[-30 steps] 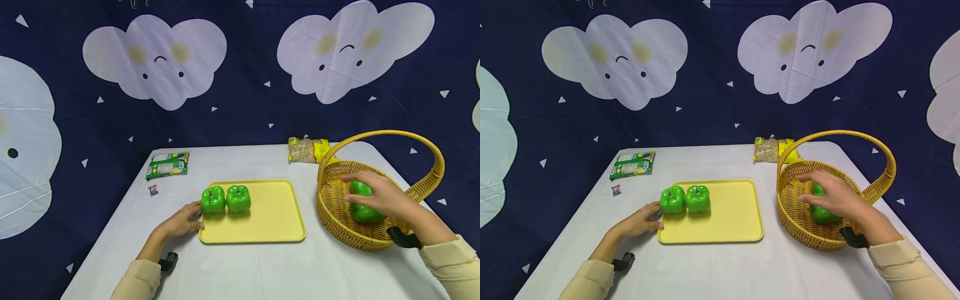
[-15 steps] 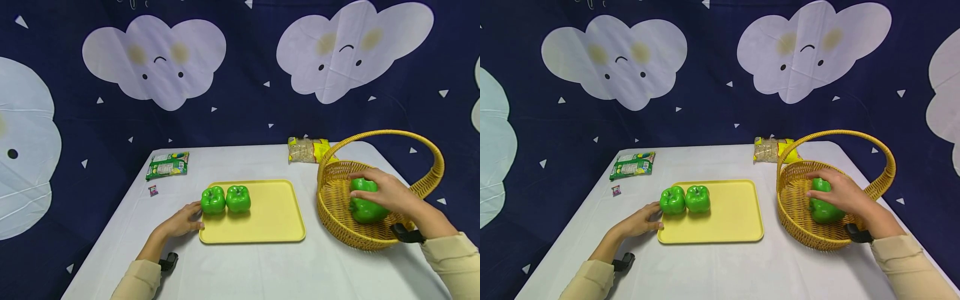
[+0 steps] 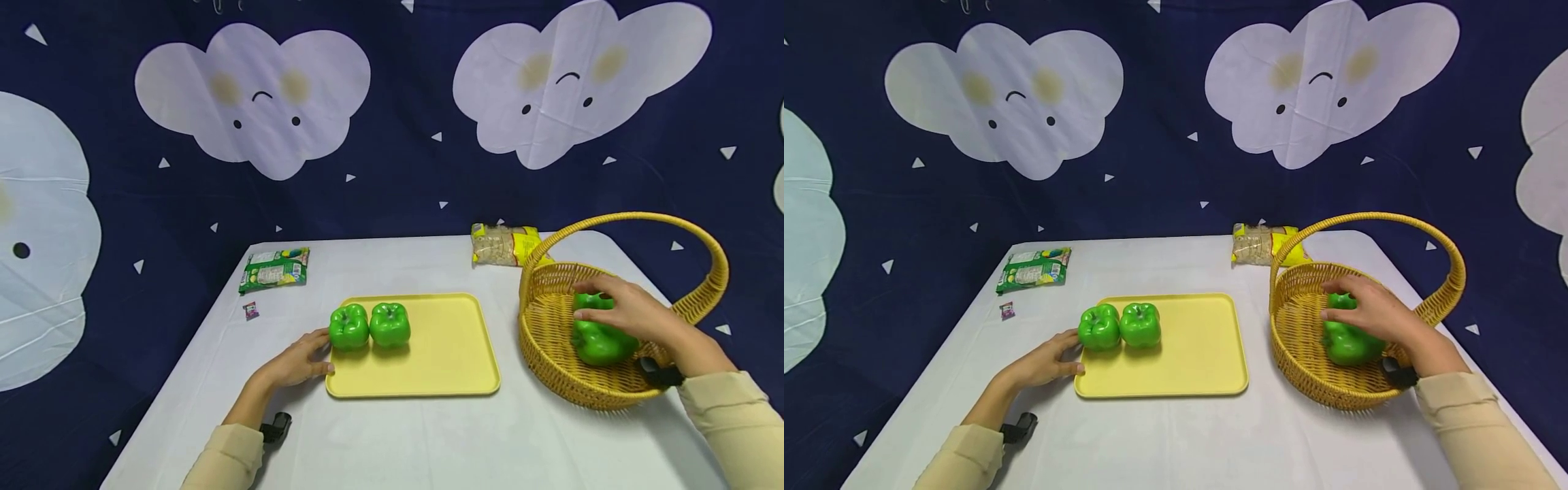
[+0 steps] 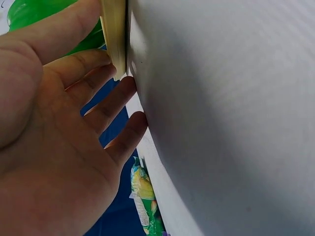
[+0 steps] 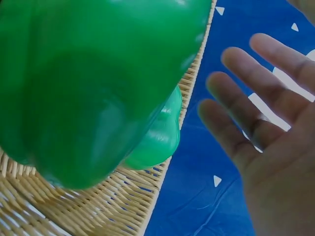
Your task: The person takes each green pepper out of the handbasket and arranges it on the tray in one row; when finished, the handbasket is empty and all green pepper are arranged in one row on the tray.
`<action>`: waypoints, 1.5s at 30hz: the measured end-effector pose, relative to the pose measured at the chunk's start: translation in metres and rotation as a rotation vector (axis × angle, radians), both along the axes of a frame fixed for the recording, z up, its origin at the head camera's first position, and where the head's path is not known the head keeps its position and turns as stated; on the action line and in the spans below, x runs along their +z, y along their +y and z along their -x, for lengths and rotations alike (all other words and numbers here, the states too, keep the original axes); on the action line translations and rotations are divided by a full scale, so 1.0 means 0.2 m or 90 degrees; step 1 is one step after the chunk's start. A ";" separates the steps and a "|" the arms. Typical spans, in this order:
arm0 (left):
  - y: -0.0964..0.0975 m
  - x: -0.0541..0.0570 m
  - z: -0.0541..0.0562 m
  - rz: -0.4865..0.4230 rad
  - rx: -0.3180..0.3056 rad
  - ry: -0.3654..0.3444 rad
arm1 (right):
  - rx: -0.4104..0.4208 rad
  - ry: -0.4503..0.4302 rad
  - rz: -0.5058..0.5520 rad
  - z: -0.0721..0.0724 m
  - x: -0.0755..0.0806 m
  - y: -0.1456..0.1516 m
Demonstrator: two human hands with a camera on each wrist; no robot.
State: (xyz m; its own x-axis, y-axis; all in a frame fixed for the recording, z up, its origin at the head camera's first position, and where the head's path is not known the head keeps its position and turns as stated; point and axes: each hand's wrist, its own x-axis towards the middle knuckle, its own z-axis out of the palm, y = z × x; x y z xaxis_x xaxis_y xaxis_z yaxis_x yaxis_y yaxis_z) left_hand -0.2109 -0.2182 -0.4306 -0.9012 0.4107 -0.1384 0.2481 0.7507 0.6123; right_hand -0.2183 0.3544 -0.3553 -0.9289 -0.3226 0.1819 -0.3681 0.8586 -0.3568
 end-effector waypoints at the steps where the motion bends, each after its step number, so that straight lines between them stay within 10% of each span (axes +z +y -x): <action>1: 0.00 0.00 0.00 -0.001 0.000 0.001 | 0.003 -0.005 -0.006 0.00 0.00 0.00; 45: 0.00 0.00 0.01 -0.009 -0.003 -0.005 | 0.049 -0.254 -0.056 0.01 -0.07 0.00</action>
